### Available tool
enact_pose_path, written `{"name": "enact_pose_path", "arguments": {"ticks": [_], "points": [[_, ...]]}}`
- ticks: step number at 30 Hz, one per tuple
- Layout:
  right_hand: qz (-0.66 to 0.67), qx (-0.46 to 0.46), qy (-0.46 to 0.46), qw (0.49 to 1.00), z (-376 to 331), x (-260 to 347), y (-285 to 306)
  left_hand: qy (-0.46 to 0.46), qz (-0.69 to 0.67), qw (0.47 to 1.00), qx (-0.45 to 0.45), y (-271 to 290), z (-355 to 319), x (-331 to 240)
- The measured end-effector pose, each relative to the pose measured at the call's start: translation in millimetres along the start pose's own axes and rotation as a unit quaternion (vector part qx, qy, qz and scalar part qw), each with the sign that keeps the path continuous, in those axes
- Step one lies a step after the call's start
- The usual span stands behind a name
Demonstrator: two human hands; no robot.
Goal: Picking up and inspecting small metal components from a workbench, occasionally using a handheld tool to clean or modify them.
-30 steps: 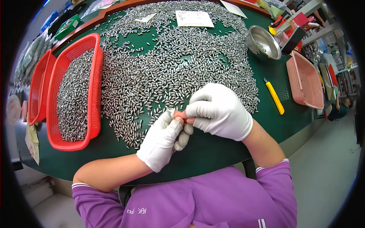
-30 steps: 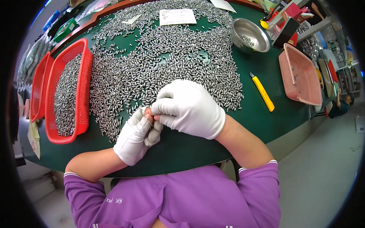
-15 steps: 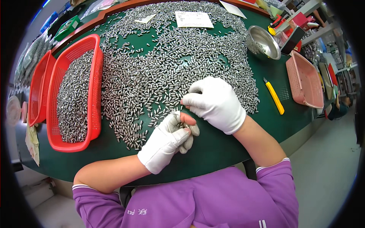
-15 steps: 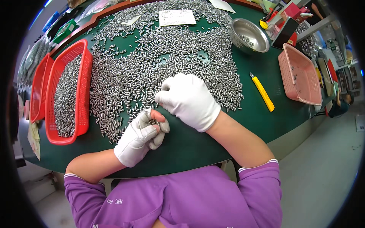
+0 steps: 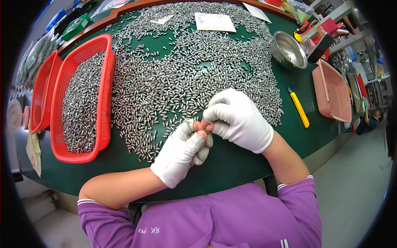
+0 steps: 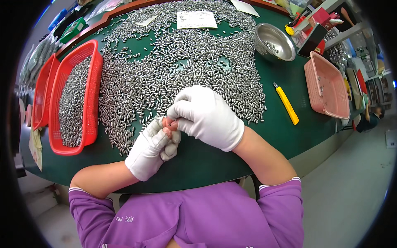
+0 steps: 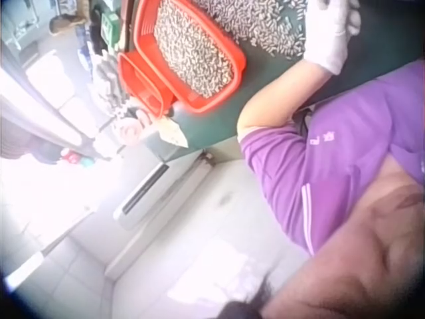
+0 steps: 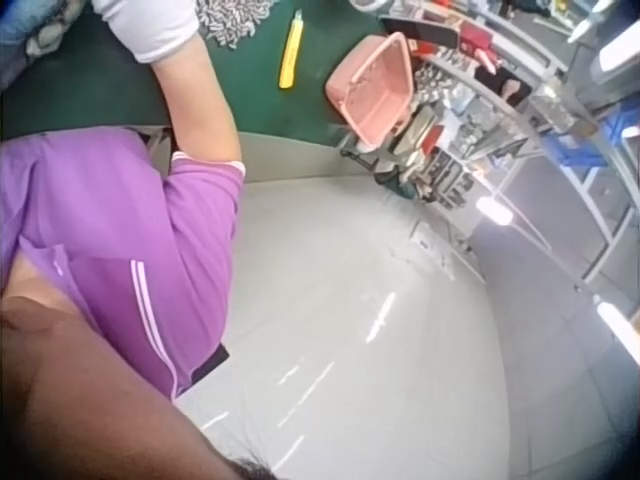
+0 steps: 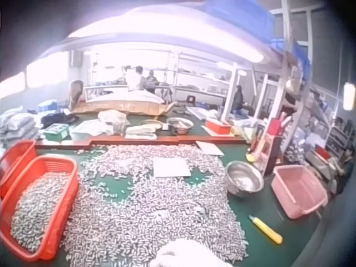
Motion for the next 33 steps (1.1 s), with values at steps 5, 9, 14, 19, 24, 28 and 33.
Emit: {"name": "enact_pose_path", "arguments": {"ticks": [5, 9, 14, 19, 24, 28, 33], "points": [[0.039, 0.012, 0.015, 0.999, -2, 1, -2, -0.012, -0.01, 1.0, 0.003, -2, 0, -1], [0.034, -0.01, 0.003, 0.999, -2, -3, 0, -0.011, -0.017, 1.0, 0.006, -1, 1, -2], [-0.002, -0.042, 0.039, 0.998, -1, 3, 5, -0.027, -0.04, 0.999, 0.017, 0, 0, -4], [0.011, -0.054, 0.079, 0.995, -1, 8, 5, -0.031, -0.054, 0.998, 0.013, 0, 0, -3], [-0.088, -0.046, 0.03, 0.995, 1, -7, 2, -0.014, 0.003, 0.999, 0.03, -1, -1, -2], [-0.15, -0.033, 0.023, 0.988, 1, -10, -2, -0.023, 0.022, 0.998, 0.047, -4, -2, -2], [-0.193, 0.002, 0.005, 0.981, 1, -9, -6, -0.052, 0.022, 0.996, 0.069, -6, -3, -6]]}}
Point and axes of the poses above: each hand's wrist, its own z-axis towards the middle knuckle, its own y-axis out of the back of the hand, x = y × z, the point moved 7 cm from there along z, towards the middle knuckle, and after that the axes turned 2 degrees about -z, right-handed, at the moved point
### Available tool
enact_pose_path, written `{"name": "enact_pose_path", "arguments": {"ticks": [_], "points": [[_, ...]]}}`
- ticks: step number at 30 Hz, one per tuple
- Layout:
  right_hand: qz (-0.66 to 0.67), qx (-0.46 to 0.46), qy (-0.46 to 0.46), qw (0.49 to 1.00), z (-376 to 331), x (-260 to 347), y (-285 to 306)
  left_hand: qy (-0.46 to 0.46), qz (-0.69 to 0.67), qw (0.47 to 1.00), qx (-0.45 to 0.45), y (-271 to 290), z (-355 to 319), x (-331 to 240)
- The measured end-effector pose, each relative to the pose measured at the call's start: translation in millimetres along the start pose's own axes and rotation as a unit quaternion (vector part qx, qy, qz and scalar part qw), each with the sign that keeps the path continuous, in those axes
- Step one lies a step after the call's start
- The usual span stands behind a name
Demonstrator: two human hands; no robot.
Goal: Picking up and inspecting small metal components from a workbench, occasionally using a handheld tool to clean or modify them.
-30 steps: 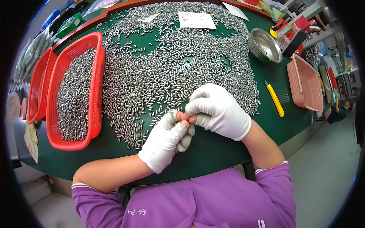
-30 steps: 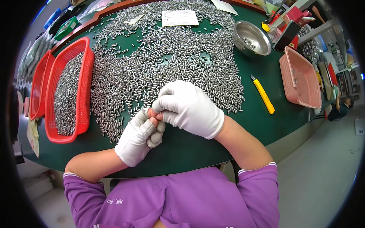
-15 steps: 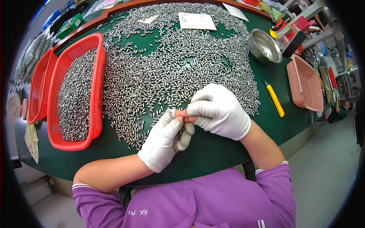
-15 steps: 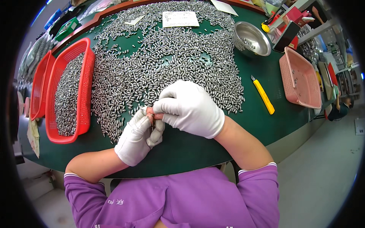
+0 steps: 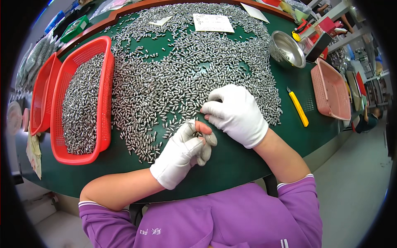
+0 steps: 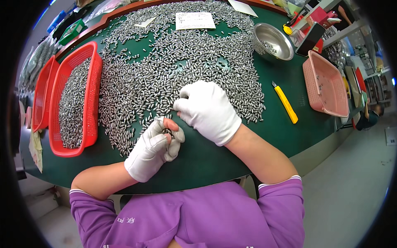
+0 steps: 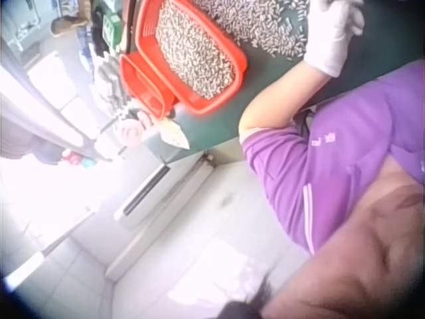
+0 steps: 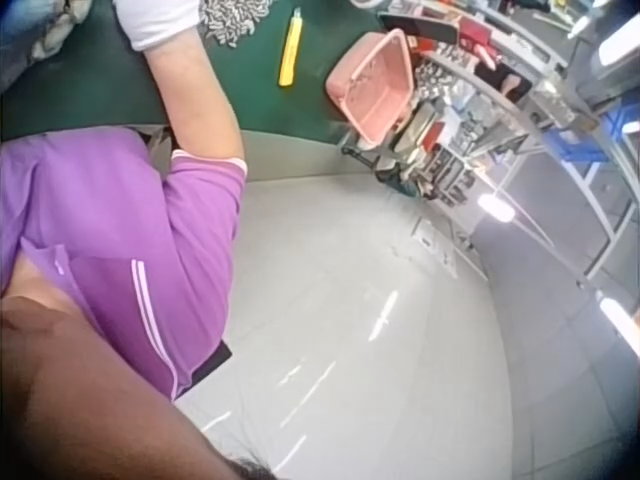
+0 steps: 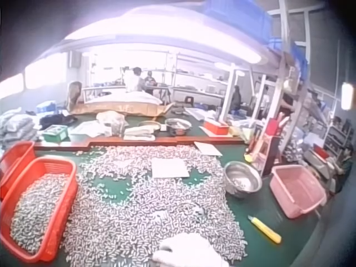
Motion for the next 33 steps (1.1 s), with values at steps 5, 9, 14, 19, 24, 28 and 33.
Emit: {"name": "enact_pose_path", "arguments": {"ticks": [5, 9, 14, 19, 24, 28, 33], "points": [[-0.006, 0.039, -0.025, 0.999, -1, 0, -5, 0.013, -0.022, 1.0, -0.009, 4, 2, 4], [0.121, -0.071, -0.003, 0.99, -1, 1, 7, 0.019, -0.028, 0.998, -0.045, 7, 2, 5], [0.228, -0.043, 0.071, 0.97, 2, 12, 9, 0.042, -0.032, 0.997, -0.055, 6, 3, 5], [0.217, -0.065, 0.054, 0.972, 2, 9, 13, 0.028, -0.026, 0.998, -0.053, 6, 2, 3], [0.226, -0.086, 0.08, 0.967, 1, 9, 16, 0.04, -0.054, 0.995, -0.077, 5, 2, 4], [0.211, -0.065, 0.086, 0.972, 1, 13, 16, 0.036, -0.055, 0.995, -0.068, 5, 2, 4], [0.098, -0.069, 0.009, 0.993, 1, 0, 17, 0.016, -0.044, 0.998, -0.046, 7, 2, 4]]}}
Point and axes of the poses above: each hand's wrist, its own z-axis towards the middle knuckle, its own y-axis out of the back of the hand, x = y × z, the point moved 7 cm from there along z, towards the middle knuckle, and after that the axes turned 2 degrees about -z, right-handed, at the moved point
